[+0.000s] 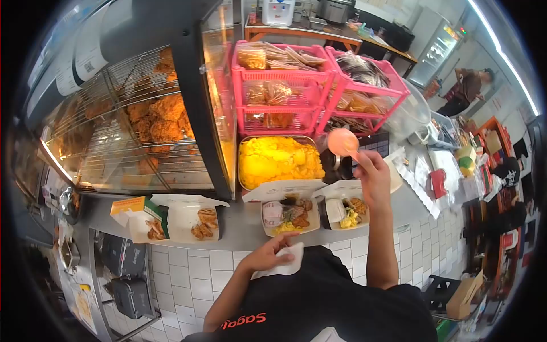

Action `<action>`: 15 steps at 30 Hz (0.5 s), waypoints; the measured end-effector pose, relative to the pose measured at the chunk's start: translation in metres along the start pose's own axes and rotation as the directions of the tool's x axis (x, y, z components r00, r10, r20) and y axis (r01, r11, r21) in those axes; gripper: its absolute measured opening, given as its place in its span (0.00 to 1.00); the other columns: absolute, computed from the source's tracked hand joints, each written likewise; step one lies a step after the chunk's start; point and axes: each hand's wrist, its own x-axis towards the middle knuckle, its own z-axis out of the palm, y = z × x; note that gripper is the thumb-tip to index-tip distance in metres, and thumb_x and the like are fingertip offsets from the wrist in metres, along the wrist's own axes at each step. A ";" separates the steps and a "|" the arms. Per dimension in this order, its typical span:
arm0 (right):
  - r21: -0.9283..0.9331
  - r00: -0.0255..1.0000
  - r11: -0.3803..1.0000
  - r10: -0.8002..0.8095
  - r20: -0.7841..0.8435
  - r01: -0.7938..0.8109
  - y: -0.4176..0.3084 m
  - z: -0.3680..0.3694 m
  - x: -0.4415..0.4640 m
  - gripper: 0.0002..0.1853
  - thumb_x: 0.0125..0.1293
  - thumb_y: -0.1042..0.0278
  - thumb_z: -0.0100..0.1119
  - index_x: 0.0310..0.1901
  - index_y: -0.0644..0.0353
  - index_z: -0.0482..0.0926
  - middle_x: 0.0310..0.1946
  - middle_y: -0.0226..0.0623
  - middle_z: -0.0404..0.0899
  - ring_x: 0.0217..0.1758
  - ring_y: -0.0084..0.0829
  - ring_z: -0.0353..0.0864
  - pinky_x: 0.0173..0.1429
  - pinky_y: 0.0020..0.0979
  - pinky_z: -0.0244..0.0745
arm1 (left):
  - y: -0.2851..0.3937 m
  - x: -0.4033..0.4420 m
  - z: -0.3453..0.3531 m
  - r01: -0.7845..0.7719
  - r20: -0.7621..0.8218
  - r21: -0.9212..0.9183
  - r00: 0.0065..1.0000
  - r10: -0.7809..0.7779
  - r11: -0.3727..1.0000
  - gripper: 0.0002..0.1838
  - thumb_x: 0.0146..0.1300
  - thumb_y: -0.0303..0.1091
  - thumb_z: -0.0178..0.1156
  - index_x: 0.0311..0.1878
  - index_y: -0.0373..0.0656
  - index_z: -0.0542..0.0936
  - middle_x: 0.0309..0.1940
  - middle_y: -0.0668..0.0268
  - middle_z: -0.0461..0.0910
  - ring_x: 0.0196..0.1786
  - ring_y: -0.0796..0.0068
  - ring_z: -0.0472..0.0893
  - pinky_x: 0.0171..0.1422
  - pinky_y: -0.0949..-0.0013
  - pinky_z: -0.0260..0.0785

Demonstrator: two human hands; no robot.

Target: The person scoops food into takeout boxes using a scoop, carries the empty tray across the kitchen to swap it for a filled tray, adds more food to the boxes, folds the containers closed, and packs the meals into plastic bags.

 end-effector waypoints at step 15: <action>-0.804 0.928 0.514 0.043 0.371 0.298 0.103 0.022 0.089 0.17 0.62 0.56 0.62 0.39 0.64 0.85 0.34 0.49 0.84 0.34 0.45 0.84 0.40 0.39 0.76 | 0.002 0.002 0.071 0.371 -0.150 0.212 0.927 -0.345 0.904 0.16 0.67 0.40 0.61 0.50 0.37 0.80 0.47 0.62 0.80 0.52 0.69 0.78 0.57 0.68 0.69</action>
